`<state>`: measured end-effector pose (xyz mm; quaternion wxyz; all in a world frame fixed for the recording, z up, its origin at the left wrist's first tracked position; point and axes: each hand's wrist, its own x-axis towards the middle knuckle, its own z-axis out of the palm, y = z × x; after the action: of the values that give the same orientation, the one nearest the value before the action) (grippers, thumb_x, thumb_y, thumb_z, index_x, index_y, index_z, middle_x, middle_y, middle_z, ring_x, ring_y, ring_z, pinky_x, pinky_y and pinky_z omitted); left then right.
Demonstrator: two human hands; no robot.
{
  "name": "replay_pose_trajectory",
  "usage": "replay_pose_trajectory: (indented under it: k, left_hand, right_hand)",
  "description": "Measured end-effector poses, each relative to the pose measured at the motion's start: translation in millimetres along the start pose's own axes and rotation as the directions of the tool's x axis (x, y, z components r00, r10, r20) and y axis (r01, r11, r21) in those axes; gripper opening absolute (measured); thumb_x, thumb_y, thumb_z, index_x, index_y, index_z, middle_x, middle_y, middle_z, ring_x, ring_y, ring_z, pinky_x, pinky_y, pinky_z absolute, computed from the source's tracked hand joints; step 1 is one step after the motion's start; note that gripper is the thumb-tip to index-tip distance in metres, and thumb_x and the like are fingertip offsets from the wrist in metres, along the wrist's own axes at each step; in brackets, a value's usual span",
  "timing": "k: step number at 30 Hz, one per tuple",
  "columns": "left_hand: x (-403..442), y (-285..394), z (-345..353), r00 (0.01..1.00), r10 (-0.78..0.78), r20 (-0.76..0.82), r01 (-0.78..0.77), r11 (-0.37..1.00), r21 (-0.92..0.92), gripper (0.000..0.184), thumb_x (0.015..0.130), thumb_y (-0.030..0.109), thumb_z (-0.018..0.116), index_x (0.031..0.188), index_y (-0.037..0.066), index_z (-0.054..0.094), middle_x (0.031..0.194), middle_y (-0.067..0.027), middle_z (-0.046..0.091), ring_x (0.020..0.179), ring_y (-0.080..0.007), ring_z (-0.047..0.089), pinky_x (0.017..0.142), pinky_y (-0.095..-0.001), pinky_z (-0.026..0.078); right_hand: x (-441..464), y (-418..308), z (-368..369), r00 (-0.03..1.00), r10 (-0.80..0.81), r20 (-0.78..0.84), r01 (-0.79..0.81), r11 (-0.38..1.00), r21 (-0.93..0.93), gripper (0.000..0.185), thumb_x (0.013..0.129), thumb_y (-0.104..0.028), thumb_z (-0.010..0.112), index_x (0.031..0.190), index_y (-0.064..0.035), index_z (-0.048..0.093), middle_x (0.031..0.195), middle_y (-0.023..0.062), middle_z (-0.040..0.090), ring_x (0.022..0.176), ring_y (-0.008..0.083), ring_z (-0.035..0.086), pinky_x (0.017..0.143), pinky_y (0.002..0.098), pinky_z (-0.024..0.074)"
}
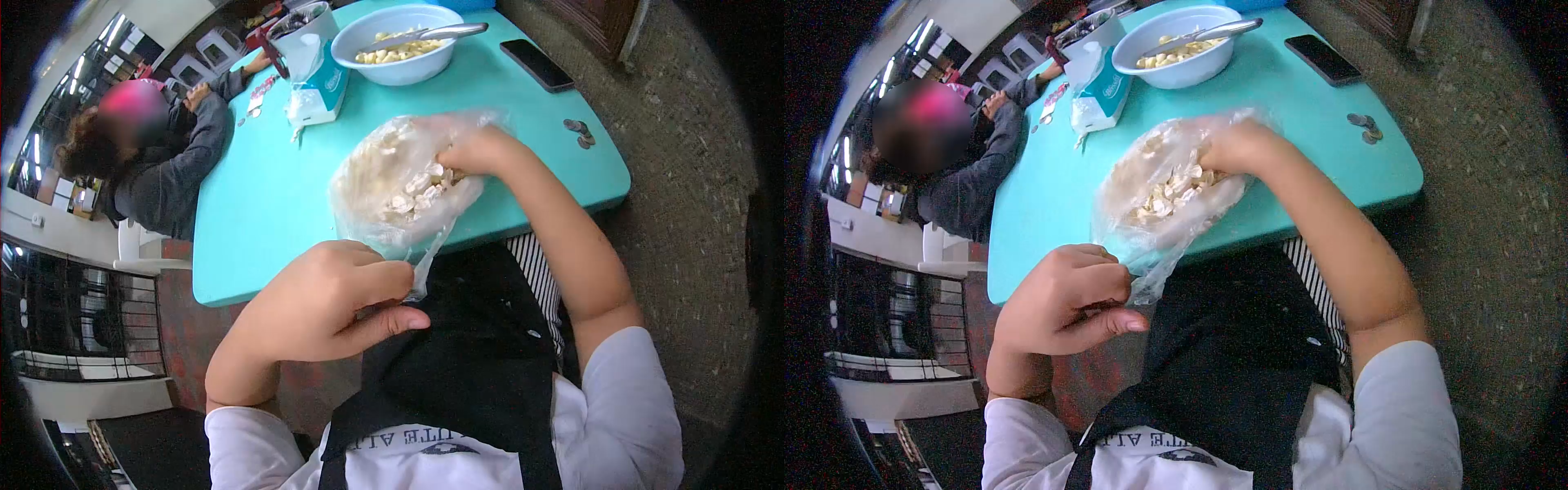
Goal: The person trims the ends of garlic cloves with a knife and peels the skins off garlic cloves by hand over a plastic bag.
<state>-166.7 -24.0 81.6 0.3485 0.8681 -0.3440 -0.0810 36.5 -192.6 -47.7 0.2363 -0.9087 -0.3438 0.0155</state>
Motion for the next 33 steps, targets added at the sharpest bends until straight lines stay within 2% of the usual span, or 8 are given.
replay_pose_trajectory:
  k: [7,13,16,19,23,28,30,33]
  left_hand:
    - [-5.1,3.3,-4.5,0.971,-0.045,-0.237,0.081,0.986,0.144,0.032,0.067,0.018,0.073,0.064,0.003,0.045,0.058,-0.0074,0.047,0.054,-0.0246,0.048,0.054,-0.0343,0.038]
    - [-7.3,-4.3,-4.5,0.955,-0.009,-0.296,0.049,0.991,0.127,0.029,0.063,0.014,0.074,0.064,0.002,0.047,0.058,-0.0070,0.048,0.056,-0.0245,0.051,0.069,-0.0370,0.046]
    - [-4.3,-2.4,-7.0,0.953,0.019,-0.301,0.027,0.988,0.150,0.028,0.065,0.010,0.074,0.066,0.004,0.047,0.057,-0.0076,0.046,0.054,-0.0277,0.050,0.063,-0.0357,0.045]
    - [-3.9,-0.5,-8.3,0.949,0.005,-0.316,0.054,0.983,0.176,0.029,0.062,0.012,0.075,0.064,0.004,0.047,0.055,-0.0064,0.045,0.053,-0.0272,0.049,0.068,-0.0367,0.048]
    - [-7.3,-0.9,-11.6,0.917,0.032,-0.398,0.048,0.981,0.189,0.032,0.058,0.015,0.076,0.060,0.004,0.046,0.053,-0.0050,0.043,0.050,-0.0260,0.048,0.070,-0.0370,0.049]
    - [-10.3,-5.5,-10.3,0.866,0.047,-0.498,0.048,0.983,0.176,0.036,0.055,0.019,0.076,0.059,0.004,0.044,0.054,-0.0046,0.044,0.049,-0.0227,0.047,0.068,-0.0373,0.050]
    - [-9.5,-4.4,-9.6,0.873,0.049,-0.486,0.045,0.983,0.179,0.036,0.055,0.020,0.076,0.058,0.004,0.044,0.053,-0.0042,0.043,0.048,-0.0222,0.047,0.067,-0.0372,0.050]
    - [-8.1,-2.7,-8.7,0.880,0.061,-0.472,0.031,0.982,0.187,0.035,0.055,0.020,0.076,0.058,0.004,0.044,0.052,-0.0039,0.043,0.048,-0.0216,0.047,0.067,-0.0372,0.050]
  right_hand:
    - [-0.6,-64.0,-22.4,0.994,-0.093,0.059,0.104,0.968,-0.229,0.032,0.071,-0.016,0.057,0.101,-0.0078,0.062,0.098,0.0161,0.062,0.092,0.0325,0.058,0.079,0.0391,0.0474]
    - [-38.1,-120.6,-26.3,0.926,-0.222,0.305,0.205,0.975,0.087,0.035,0.070,-0.015,0.062,0.104,-0.0059,0.060,0.112,0.0233,0.052,0.097,0.0368,0.056,0.083,0.0403,0.0466]
    - [-54.7,-118.0,4.5,0.917,-0.400,-0.017,0.400,0.917,-0.002,0.026,0.074,-0.011,0.056,0.097,0.0007,0.061,0.102,0.0240,0.057,0.090,0.0388,0.058,0.081,0.0416,0.0483]
    - [-62.4,-121.5,4.6,0.908,-0.419,-0.003,0.419,0.908,-0.019,0.027,0.075,-0.011,0.054,0.097,0.0027,0.060,0.105,0.0252,0.053,0.092,0.0425,0.056,0.082,0.0418,0.0475]
    - [-74.3,-127.2,-36.3,0.908,-0.395,0.137,0.392,0.919,0.051,0.025,0.069,-0.006,0.060,0.094,-0.0027,0.065,0.111,0.0235,0.055,0.097,0.0349,0.057,0.085,0.0394,0.0457]
    - [-24.0,-102.4,-61.3,0.948,-0.284,0.142,0.261,0.951,0.164,0.025,0.071,0.002,0.053,0.092,-0.0036,0.066,0.087,0.0180,0.065,0.086,0.0297,0.063,0.078,0.0371,0.0480]
    - [1.2,-99.3,-61.9,0.955,-0.112,0.273,0.077,0.987,0.139,0.024,0.073,0.002,0.052,0.091,-0.0037,0.065,0.091,0.0176,0.065,0.088,0.0293,0.062,0.077,0.0364,0.0479]
    - [15.9,-86.8,-26.5,0.923,-0.193,0.332,0.178,0.981,0.075,0.023,0.073,0.001,0.054,0.093,-0.0047,0.065,0.093,0.0157,0.064,0.088,0.0292,0.062,0.076,0.0372,0.0480]
